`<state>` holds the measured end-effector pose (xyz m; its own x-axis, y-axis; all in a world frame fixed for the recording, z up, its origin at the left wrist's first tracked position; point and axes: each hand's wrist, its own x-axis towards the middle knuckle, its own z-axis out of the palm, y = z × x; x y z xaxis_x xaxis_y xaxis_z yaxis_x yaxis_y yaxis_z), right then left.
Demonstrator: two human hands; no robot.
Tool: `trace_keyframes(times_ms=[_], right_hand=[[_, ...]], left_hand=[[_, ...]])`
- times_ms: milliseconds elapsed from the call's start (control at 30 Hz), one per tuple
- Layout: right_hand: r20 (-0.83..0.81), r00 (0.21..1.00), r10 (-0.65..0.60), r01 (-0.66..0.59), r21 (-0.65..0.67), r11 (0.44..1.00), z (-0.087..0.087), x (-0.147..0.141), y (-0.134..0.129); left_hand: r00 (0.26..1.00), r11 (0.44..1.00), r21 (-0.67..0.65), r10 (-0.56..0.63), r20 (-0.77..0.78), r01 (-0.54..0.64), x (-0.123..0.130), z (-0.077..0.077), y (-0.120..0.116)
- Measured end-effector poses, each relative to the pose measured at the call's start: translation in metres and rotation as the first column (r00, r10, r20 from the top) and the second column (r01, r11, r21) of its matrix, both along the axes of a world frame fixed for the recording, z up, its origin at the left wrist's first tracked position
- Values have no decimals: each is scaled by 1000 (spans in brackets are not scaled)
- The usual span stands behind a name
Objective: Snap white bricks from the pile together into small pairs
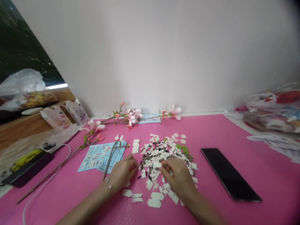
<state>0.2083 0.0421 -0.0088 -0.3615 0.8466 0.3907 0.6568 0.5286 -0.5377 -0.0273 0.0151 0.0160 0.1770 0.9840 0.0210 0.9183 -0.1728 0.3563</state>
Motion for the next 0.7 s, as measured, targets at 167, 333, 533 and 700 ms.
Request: trace_keyframes(times_ms=[167, 333, 533, 700], right_hand=[[6, 1000, -19, 19, 18, 1000, 2, 0, 1], [-19, 999, -32, 32, -4, 999, 4, -1, 0], [-215, 972, -96, 68, -135, 989, 6, -2, 1], [-508, 840, -189, 3, -345, 939, 12, -3, 0]], left_hand=[[1000, 1000, -19, 13, -5, -13, 2, 1, 2], [1000, 1000, -18, -7, 14, 7, 10, 5, 0], [993, 995, 6, -103, 52, 103, 27, 4, -2], [990, 991, 34, -134, 47, 133, 33, 0, 1]])
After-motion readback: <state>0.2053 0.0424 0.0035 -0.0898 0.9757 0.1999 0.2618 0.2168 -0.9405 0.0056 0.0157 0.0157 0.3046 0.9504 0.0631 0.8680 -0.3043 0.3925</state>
